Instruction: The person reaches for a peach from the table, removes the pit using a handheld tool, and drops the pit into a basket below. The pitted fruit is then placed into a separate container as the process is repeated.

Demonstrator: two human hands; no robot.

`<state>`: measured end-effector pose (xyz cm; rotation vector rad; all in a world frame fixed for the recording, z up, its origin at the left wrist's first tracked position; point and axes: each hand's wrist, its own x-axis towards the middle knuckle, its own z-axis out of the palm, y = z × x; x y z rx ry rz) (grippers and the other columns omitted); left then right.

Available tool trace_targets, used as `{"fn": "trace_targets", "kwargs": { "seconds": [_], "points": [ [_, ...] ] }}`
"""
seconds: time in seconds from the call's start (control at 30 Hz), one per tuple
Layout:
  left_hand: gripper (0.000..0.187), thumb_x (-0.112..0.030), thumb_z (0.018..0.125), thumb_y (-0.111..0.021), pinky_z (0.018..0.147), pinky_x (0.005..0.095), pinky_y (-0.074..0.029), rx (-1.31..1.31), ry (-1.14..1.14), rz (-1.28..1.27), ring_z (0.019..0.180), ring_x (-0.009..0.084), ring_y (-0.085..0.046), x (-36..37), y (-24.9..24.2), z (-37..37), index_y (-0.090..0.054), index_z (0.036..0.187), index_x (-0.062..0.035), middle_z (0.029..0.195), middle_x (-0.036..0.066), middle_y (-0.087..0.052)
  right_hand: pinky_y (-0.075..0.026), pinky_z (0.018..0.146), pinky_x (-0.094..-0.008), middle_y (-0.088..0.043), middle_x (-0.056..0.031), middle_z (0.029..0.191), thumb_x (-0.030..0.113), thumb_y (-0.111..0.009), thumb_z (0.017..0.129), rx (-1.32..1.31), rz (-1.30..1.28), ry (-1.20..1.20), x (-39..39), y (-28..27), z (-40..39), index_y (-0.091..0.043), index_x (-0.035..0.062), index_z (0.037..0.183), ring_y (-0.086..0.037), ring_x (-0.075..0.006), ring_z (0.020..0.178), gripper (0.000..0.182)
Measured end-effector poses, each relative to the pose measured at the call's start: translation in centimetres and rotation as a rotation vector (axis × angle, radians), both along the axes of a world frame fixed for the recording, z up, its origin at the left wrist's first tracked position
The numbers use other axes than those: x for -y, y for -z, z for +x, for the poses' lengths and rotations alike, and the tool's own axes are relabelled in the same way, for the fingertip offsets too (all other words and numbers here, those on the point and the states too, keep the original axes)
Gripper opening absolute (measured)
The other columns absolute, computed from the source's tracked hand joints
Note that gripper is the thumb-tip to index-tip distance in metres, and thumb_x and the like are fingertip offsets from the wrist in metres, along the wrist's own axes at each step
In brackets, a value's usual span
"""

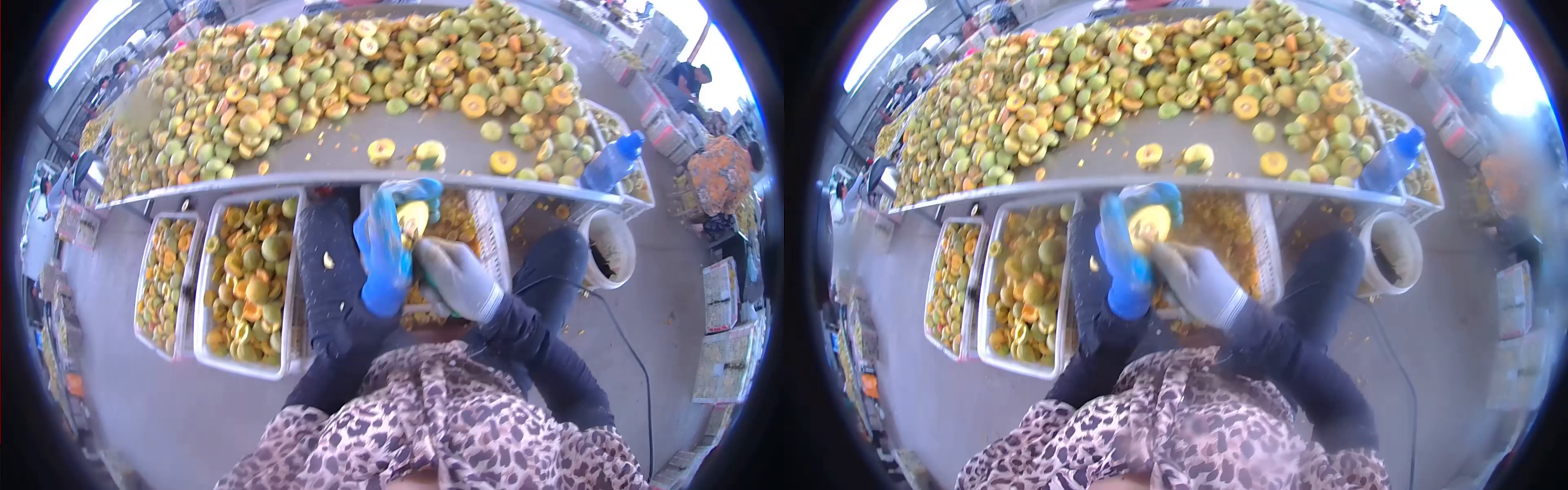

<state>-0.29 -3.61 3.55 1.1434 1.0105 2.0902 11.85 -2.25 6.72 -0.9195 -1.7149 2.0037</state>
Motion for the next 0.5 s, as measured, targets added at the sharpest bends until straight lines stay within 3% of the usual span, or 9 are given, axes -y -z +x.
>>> {"fn": "trace_targets", "kwargs": {
  "seconds": [0.03,0.07,0.1,0.23,0.3,0.33,0.37,0.43,0.5],
  "points": [
    [0.050,-0.040,0.097,-0.039,0.070,0.0311,-0.052,0.112,0.032,-0.005,0.078,0.0212,-0.061,0.1,0.4,-0.3,-0.058,0.101,0.0069,0.096,0.017,-0.063,-0.032,0.035,-0.0222,-0.047,0.0000,0.052,0.035,-0.038,0.100,0.004,-0.172,-0.004,0.2,-0.2,0.0,-0.053,0.0037,0.080,-0.041,-0.0078,0.036,0.040],
    [0.049,-0.040,0.098,-0.039,0.068,0.0322,-0.052,0.163,0.188,-0.075,0.073,0.0226,-0.060,0.7,0.3,-1.2,-0.055,0.104,0.0062,0.094,0.017,-0.062,-0.032,0.034,-0.0224,-0.046,-0.0001,0.052,0.037,-0.038,0.100,0.005,-0.105,-0.112,-0.3,0.3,0.5,-0.053,0.0033,0.079,-0.040,-0.0080,0.035,0.042],
    [0.048,-0.039,0.098,-0.042,0.067,0.0340,-0.052,-0.161,0.101,0.155,0.074,0.0237,-0.060,0.6,1.5,-1.5,-0.049,0.120,0.0029,0.091,0.016,-0.061,-0.031,0.034,-0.0227,-0.046,-0.0001,0.051,0.039,-0.039,0.099,0.003,-0.031,-0.219,-1.2,0.9,1.3,-0.052,0.0029,0.078,-0.039,-0.0082,0.035,0.043],
    [0.054,-0.044,0.095,-0.047,0.068,0.0334,-0.053,-0.230,0.392,0.340,0.075,0.0200,-0.063,-0.5,1.3,-2.0,-0.050,0.120,0.0031,0.088,0.014,-0.063,-0.033,0.035,-0.0229,-0.045,0.0012,0.053,0.039,-0.043,0.098,0.070,-0.028,-0.299,-2.3,1.0,2.3,-0.052,0.0040,0.073,-0.043,-0.0072,0.039,0.044],
    [0.047,-0.040,0.096,-0.046,0.067,0.0328,-0.052,-0.010,0.352,0.131,0.071,0.0198,-0.063,0.3,0.7,-1.3,-0.058,0.106,0.0047,0.082,0.014,-0.063,-0.032,0.035,-0.0230,-0.045,0.0012,0.054,0.039,-0.042,0.098,0.026,-0.127,-0.284,-2.0,0.4,2.7,-0.052,0.0045,0.073,-0.042,-0.0073,0.039,0.043],
    [0.047,-0.036,0.098,-0.045,0.067,0.0315,-0.051,0.232,0.335,-0.006,0.066,0.0187,-0.062,0.3,0.4,-1.1,-0.063,0.084,0.0057,0.072,0.013,-0.063,-0.032,0.035,-0.0232,-0.045,0.0013,0.054,0.039,-0.042,0.098,-0.010,-0.233,-0.269,-2.1,0.3,2.6,-0.052,0.0050,0.073,-0.042,-0.0075,0.039,0.043],
    [0.048,-0.033,0.097,-0.049,0.066,0.0304,-0.051,0.052,0.234,-0.032,0.062,0.0179,-0.062,-0.2,0.2,-1.3,-0.063,0.071,0.0046,0.063,0.010,-0.061,-0.031,0.035,-0.0234,-0.046,0.0009,0.055,0.039,-0.039,0.099,0.022,-0.176,-0.313,-2.5,0.4,2.5,-0.052,0.0051,0.075,-0.041,-0.0079,0.039,0.042],
    [0.044,-0.028,0.095,-0.052,0.065,0.0305,-0.050,-0.030,0.441,-0.278,0.062,0.0172,-0.061,-0.6,0.4,-1.9,-0.063,0.067,0.0039,0.060,0.008,-0.061,-0.030,0.034,-0.0215,-0.043,0.0001,0.057,0.043,-0.047,0.095,0.239,0.024,-0.337,-2.9,0.5,2.1,-0.048,0.0091,0.088,-0.038,-0.0074,0.038,0.035],
    [0.042,-0.030,0.096,-0.050,0.064,0.0325,-0.051,-0.110,0.406,-0.173,0.062,0.0189,-0.062,-0.2,0.5,-2.3,-0.063,0.074,0.0034,0.064,0.012,-0.062,-0.029,0.034,-0.0216,-0.041,0.0003,0.055,0.046,-0.046,0.095,0.142,-0.127,-0.336,-2.5,0.5,2.3,-0.049,0.0090,0.085,-0.036,-0.0075,0.037,0.038]
  ]
}}
